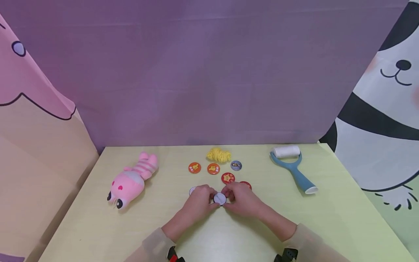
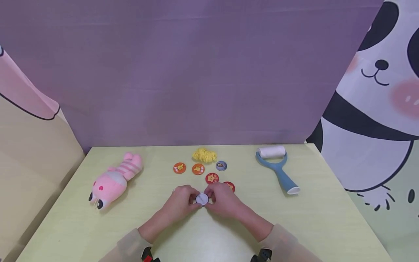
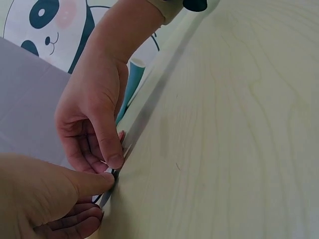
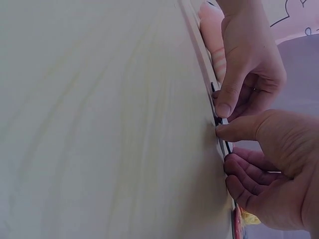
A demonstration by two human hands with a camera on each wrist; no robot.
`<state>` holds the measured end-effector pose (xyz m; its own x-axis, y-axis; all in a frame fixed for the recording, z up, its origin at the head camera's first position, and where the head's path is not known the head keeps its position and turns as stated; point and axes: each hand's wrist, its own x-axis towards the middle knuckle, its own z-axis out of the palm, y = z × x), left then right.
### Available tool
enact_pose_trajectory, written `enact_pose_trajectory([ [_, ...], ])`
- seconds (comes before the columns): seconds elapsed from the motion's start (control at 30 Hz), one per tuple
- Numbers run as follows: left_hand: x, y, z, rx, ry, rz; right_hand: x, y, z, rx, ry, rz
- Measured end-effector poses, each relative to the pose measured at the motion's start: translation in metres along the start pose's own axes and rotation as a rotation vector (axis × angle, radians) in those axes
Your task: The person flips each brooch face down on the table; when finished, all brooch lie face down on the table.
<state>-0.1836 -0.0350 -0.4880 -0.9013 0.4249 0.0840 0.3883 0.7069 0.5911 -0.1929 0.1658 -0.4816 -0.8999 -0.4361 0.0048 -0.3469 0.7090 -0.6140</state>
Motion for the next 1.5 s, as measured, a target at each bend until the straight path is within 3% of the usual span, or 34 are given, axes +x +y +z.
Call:
enact_pose_trajectory([
  [0.5,0.004,-0.005,-0.002,-0.041,-0.014,-0.067,0.004,-0.009,0.002,0.014,-0.007,0.039],
  [0.67,0.005,-0.009,-0.002,-0.029,-0.011,-0.051,0.003,-0.01,0.0,0.003,-0.016,0.038],
  [0.8,0.004,-0.009,-0.004,-0.038,0.003,-0.036,0.003,-0.006,-0.013,-0.006,0.001,0.054],
  [0.93,0.006,-0.004,-0.007,-0.062,0.038,-0.028,0.004,0.003,-0.033,-0.037,0.066,0.036],
  [1.1,0.017,0.01,-0.005,-0.065,0.063,0.036,0.0,0.019,-0.057,-0.073,0.125,0.052],
  [1.3,0.035,0.027,0.01,-0.054,0.057,0.067,-0.007,0.034,-0.074,-0.105,0.154,0.068],
  [1.5,0.049,0.034,0.028,-0.031,0.048,0.062,-0.014,0.045,-0.072,-0.121,0.131,0.057],
])
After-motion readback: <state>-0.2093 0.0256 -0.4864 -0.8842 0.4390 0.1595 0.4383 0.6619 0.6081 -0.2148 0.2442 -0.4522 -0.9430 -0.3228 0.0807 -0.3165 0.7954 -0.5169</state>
